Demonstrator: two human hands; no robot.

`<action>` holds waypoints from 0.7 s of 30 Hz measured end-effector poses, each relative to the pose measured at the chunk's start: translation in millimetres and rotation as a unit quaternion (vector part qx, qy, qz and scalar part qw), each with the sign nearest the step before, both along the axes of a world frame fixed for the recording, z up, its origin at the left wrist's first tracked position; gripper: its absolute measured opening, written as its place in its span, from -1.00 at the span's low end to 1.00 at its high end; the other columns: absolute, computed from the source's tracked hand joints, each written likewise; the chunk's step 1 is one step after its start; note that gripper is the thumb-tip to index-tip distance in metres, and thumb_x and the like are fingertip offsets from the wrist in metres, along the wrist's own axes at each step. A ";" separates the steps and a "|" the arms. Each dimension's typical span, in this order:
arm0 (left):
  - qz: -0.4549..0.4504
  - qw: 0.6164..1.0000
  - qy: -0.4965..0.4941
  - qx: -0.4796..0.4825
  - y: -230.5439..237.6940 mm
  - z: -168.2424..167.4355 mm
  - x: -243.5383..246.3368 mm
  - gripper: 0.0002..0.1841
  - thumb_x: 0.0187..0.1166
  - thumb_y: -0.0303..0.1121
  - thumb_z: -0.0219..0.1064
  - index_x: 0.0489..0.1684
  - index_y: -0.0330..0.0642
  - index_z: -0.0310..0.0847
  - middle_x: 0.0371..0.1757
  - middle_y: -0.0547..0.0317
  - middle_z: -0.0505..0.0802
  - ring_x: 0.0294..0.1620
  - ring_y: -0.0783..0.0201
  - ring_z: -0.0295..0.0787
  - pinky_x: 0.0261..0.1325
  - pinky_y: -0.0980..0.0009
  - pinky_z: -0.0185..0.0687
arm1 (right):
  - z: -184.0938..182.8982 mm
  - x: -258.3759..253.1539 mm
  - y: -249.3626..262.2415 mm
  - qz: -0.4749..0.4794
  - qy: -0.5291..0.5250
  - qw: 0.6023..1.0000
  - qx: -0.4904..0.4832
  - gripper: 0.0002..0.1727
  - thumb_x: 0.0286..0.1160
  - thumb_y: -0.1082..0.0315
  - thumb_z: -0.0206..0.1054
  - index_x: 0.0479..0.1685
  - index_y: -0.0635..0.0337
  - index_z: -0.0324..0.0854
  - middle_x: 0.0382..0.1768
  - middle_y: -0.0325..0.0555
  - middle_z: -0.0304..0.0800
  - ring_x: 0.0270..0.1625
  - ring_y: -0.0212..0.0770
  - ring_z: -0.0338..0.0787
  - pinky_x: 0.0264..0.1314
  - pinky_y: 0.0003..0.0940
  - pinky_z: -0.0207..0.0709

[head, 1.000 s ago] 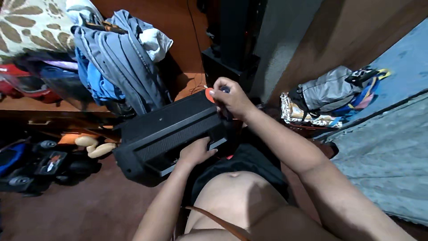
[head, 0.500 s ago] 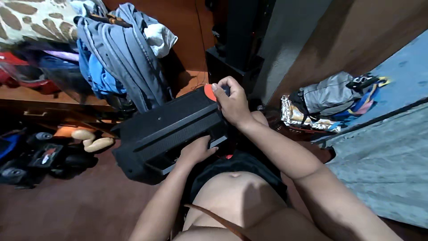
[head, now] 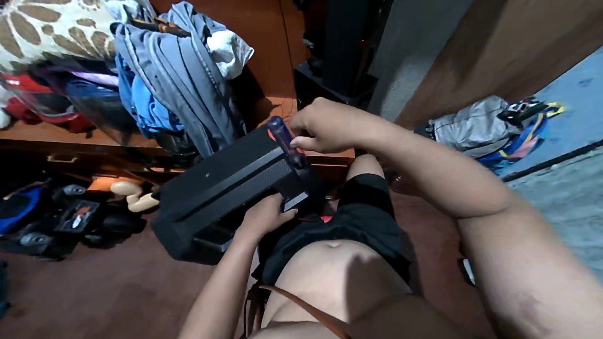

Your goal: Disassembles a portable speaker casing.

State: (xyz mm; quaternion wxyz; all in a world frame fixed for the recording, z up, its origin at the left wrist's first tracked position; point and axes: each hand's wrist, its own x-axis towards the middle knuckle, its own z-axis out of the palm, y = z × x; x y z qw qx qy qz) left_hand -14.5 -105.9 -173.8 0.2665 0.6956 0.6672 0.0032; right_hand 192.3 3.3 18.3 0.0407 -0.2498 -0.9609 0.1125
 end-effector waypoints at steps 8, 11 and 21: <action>0.032 0.998 0.002 -0.047 2.8 -5.0 15.7 -0.42 0.65 0.17 0.26 0.16 -0.27 0.61 -0.01 -0.17 0.81 0.05 -0.14 0.82 0.10 -0.26 0.69 | 24.6 -37.0 1.4 -0.046 -0.096 0.994 0.010 -0.43 0.64 -0.28 0.23 0.00 0.10 0.67 -0.29 -0.14 0.72 -0.21 -0.12 0.78 -0.16 0.01 0.67; 0.036 0.997 0.012 -0.063 2.0 -7.9 21.1 -0.45 0.68 0.13 0.23 0.26 -0.22 0.60 0.11 -0.16 0.82 0.17 -0.16 0.81 0.16 -0.31 0.68 | 24.9 -32.3 3.0 0.022 -0.161 0.986 0.026 -0.66 0.74 0.04 0.26 -0.15 0.14 0.68 -0.38 -0.12 0.70 -0.30 -0.11 0.76 -0.22 -0.04 0.65; 0.066 0.995 0.015 -0.080 -4.4 -3.8 40.9 -0.49 0.76 0.08 0.12 0.31 -0.20 0.57 0.15 -0.20 0.82 0.20 -0.21 0.82 0.14 -0.30 0.69 | 25.2 -5.6 -15.8 -0.064 -0.291 0.954 0.043 -0.42 0.73 -0.28 0.09 0.10 0.09 0.57 -0.31 -0.03 0.71 -0.19 0.08 0.82 -0.21 0.20 0.64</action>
